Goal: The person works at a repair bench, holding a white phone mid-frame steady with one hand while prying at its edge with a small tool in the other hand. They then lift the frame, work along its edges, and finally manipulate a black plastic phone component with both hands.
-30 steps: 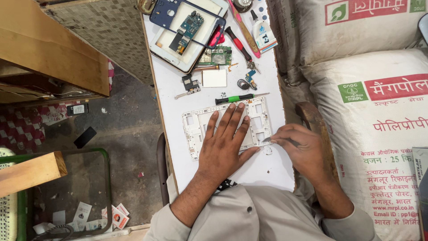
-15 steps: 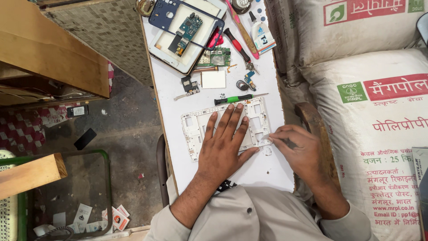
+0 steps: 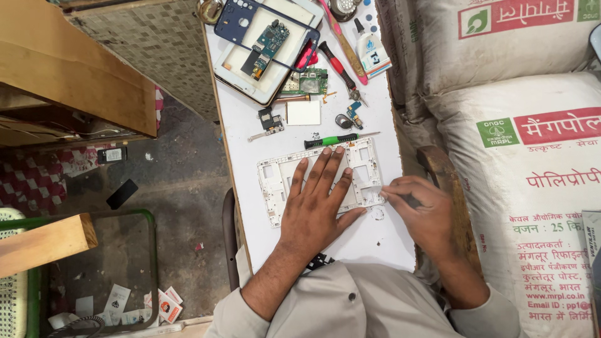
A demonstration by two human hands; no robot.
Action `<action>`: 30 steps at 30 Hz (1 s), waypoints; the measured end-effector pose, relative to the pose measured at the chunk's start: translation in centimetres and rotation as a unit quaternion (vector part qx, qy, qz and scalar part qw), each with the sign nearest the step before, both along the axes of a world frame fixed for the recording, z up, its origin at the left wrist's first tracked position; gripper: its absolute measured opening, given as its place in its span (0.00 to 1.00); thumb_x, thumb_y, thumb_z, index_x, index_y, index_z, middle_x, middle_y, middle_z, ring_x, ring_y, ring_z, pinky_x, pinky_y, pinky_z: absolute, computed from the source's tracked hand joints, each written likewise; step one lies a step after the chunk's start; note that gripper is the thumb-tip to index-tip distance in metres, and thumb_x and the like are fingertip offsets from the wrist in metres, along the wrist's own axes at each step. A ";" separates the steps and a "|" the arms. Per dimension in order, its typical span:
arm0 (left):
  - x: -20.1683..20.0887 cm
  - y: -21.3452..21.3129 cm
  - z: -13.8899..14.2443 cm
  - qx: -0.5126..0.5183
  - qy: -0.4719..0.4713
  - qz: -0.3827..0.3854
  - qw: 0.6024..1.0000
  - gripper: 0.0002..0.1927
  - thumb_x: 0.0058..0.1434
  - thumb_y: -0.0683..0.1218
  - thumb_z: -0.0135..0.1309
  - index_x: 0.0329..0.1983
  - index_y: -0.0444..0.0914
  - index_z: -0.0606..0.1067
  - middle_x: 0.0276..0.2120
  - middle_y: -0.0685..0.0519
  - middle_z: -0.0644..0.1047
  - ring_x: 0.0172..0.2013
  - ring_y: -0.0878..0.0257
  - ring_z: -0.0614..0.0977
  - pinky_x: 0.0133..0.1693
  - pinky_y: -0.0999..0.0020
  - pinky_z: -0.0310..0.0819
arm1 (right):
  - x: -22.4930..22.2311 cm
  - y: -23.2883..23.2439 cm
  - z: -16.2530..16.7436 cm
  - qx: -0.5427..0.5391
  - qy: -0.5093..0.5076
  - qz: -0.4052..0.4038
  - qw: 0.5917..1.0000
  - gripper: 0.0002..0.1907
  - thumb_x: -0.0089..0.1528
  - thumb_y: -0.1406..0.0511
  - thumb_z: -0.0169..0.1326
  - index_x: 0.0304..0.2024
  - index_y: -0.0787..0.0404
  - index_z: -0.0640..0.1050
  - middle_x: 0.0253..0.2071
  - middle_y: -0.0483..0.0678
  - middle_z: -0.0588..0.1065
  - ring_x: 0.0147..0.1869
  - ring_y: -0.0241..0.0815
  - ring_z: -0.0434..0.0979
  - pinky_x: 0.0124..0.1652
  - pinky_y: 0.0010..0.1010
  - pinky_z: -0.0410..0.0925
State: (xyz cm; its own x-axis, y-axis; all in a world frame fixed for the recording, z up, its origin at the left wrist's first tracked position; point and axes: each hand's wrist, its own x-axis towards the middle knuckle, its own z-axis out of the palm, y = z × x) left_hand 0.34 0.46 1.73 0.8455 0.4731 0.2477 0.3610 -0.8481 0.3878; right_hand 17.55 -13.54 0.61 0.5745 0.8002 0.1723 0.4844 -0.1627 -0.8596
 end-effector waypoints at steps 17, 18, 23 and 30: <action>0.1 0.0 -0.3 0.005 -0.002 -0.002 1.000 0.36 0.58 0.65 0.62 0.61 0.39 0.73 0.70 0.43 0.63 0.73 0.52 0.59 0.71 0.43 0.46 | -0.1 -0.5 0.5 -0.014 -0.102 0.008 0.995 0.10 0.56 0.72 0.67 0.40 0.64 0.84 0.41 0.52 0.80 0.45 0.41 0.82 0.44 0.29 0.72; 0.1 -0.1 -0.3 0.005 -0.001 -0.002 1.000 0.36 0.58 0.65 0.61 0.61 0.39 0.73 0.70 0.43 0.63 0.73 0.52 0.59 0.71 0.43 0.46 | -0.2 -0.5 0.4 -0.013 -0.106 0.007 0.994 0.10 0.56 0.72 0.67 0.40 0.64 0.84 0.40 0.52 0.80 0.45 0.41 0.82 0.44 0.29 0.72; 0.1 -0.1 -0.4 0.005 -0.004 -0.002 1.000 0.36 0.58 0.65 0.61 0.61 0.39 0.73 0.70 0.42 0.63 0.73 0.52 0.60 0.72 0.43 0.46 | -0.6 -0.6 -0.1 -0.004 -0.119 -0.009 0.993 0.08 0.56 0.73 0.66 0.39 0.64 0.84 0.40 0.52 0.81 0.45 0.42 0.82 0.45 0.29 0.72; 0.0 0.0 -0.2 0.005 -0.009 -0.001 1.000 0.36 0.57 0.65 0.62 0.61 0.40 0.73 0.70 0.44 0.64 0.72 0.52 0.60 0.71 0.43 0.48 | -0.6 -0.3 0.0 -0.005 -0.050 -0.032 0.998 0.07 0.59 0.73 0.65 0.40 0.66 0.83 0.40 0.53 0.81 0.44 0.40 0.82 0.45 0.26 0.72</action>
State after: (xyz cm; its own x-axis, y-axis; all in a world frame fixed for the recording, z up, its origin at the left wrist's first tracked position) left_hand 0.36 0.47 1.55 0.8420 0.4678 0.2687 0.3512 -0.8534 0.3852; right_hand 16.96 -13.87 0.58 0.6053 0.7641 0.2233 0.5561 -0.2051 -0.8055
